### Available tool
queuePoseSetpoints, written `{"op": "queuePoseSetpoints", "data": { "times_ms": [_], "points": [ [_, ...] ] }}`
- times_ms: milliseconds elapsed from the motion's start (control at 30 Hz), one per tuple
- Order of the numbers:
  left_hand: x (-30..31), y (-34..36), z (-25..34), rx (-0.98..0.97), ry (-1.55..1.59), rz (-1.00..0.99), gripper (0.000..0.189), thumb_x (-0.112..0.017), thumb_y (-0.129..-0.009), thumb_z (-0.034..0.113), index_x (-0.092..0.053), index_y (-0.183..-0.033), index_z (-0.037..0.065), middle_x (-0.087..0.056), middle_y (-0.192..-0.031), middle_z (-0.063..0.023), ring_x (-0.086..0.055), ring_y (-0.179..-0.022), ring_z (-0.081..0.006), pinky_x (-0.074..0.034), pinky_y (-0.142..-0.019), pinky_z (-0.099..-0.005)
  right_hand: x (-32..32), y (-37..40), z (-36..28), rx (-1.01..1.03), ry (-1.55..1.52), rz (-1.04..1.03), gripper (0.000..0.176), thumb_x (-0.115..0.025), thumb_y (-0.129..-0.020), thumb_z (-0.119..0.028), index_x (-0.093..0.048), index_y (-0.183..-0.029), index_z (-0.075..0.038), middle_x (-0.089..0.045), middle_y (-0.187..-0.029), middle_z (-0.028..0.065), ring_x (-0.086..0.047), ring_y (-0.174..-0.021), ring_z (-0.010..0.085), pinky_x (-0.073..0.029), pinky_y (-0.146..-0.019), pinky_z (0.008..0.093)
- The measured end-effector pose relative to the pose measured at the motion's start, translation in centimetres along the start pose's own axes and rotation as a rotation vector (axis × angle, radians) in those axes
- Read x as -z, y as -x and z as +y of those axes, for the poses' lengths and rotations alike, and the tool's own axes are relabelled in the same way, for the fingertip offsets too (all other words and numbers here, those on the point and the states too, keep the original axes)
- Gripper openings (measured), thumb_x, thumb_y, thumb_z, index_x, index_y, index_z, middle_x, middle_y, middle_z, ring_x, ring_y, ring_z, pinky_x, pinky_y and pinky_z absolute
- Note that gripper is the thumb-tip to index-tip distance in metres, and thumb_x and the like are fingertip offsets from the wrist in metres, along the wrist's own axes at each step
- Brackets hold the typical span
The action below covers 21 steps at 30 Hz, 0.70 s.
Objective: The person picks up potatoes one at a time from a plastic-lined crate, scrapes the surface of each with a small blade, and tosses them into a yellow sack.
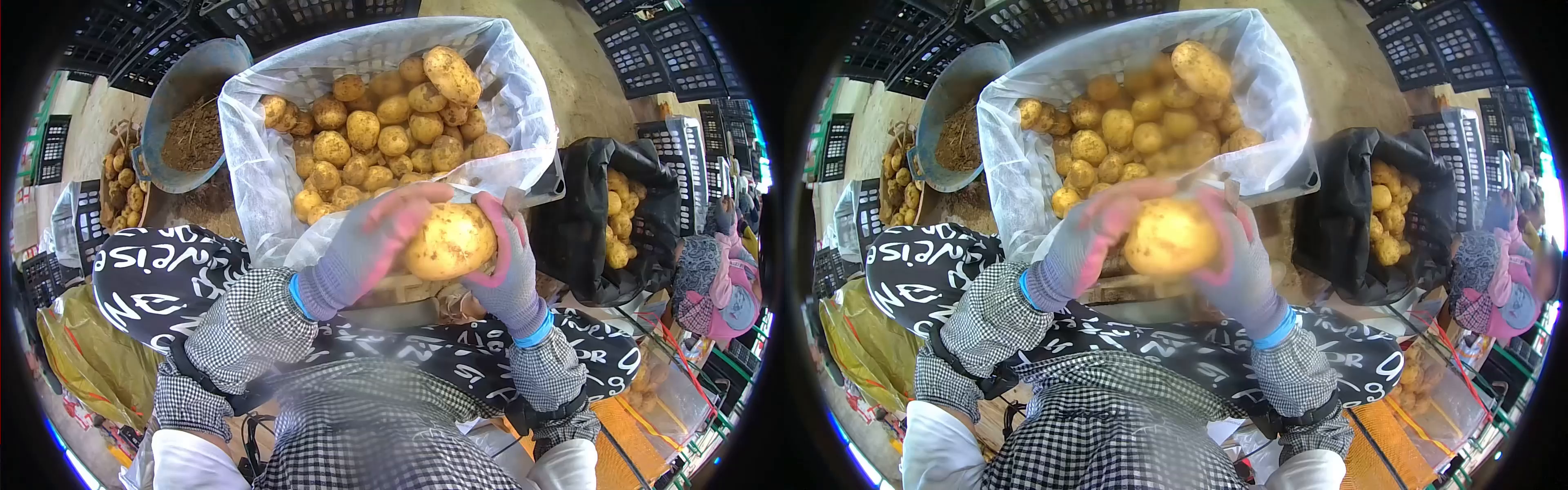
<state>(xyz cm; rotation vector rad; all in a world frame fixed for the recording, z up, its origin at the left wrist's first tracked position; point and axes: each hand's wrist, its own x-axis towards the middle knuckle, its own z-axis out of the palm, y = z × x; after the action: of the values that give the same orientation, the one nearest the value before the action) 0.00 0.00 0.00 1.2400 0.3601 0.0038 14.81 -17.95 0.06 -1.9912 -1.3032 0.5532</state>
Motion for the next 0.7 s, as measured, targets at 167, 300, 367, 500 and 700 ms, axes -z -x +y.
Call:
{"op": "queuePoseSetpoints", "data": {
  "times_ms": [167, 300, 367, 500, 700],
  "points": [
    [-0.6, -0.3, -0.7, -0.275, -0.555, 0.115, 0.063, -0.072, -0.087, 0.033, -0.048, -0.136, 0.001, -0.048, -0.138, -0.0098, -0.049, -0.125, -0.0193, -0.041, -0.105, -0.0340, -0.7, -0.2, 0.5, 0.200, 0.084, 0.092, 0.072, -0.074, -0.064, -0.001, -0.050, -0.131, -0.003, -0.049, -0.135, 0.0194, -0.054, -0.119, 0.0393, -0.049, -0.097, 0.0414],
    [0.5, -0.3, -0.7, 0.067, 0.074, 0.008, 0.068, -0.077, -0.084, 0.029, -0.046, -0.138, 0.001, -0.050, -0.134, -0.0080, -0.050, -0.123, -0.0179, -0.044, -0.103, -0.0336, -0.2, 0.2, 0.1, 0.166, 0.038, 0.080, 0.068, -0.073, -0.064, 0.001, -0.052, -0.129, -0.003, -0.050, -0.134, 0.0198, -0.055, -0.115, 0.0408, -0.050, -0.095, 0.0409],
    [0.8, -0.8, -0.8, 0.114, 0.085, 0.017, 0.064, -0.075, -0.086, 0.027, -0.046, -0.138, 0.003, -0.051, -0.132, -0.0074, -0.052, -0.120, -0.0168, -0.046, -0.100, -0.0319, 0.2, 0.3, -0.1, 0.117, 0.038, 0.075, 0.069, -0.072, -0.064, 0.002, -0.053, -0.129, -0.003, -0.049, -0.134, 0.0201, -0.055, -0.116, 0.0410, -0.049, -0.095, 0.0409],
    [-1.9, -0.5, -0.1, 0.135, 0.231, 0.095, 0.046, -0.063, -0.095, 0.028, -0.052, -0.134, 0.005, -0.057, -0.121, -0.0062, -0.058, -0.109, -0.0150, -0.049, -0.094, -0.0268, 0.7, 0.5, -0.2, -0.037, -0.215, 0.001, 0.076, -0.075, -0.069, -0.002, -0.044, -0.139, -0.001, -0.048, -0.136, 0.0185, -0.052, -0.122, 0.0334, -0.045, -0.100, 0.0385],
    [-1.1, -0.6, -0.2, 0.169, 0.240, 0.069, 0.052, -0.053, -0.100, 0.037, -0.046, -0.138, 0.002, -0.055, -0.128, -0.0092, -0.055, -0.118, -0.0172, -0.046, -0.102, -0.0324, 0.6, 0.7, -0.6, -0.310, -0.918, -0.057, 0.073, -0.076, -0.080, -0.007, -0.040, -0.143, 0.001, -0.050, -0.134, 0.0144, -0.050, -0.123, 0.0202, -0.044, -0.101, 0.0333]
  ]
}}
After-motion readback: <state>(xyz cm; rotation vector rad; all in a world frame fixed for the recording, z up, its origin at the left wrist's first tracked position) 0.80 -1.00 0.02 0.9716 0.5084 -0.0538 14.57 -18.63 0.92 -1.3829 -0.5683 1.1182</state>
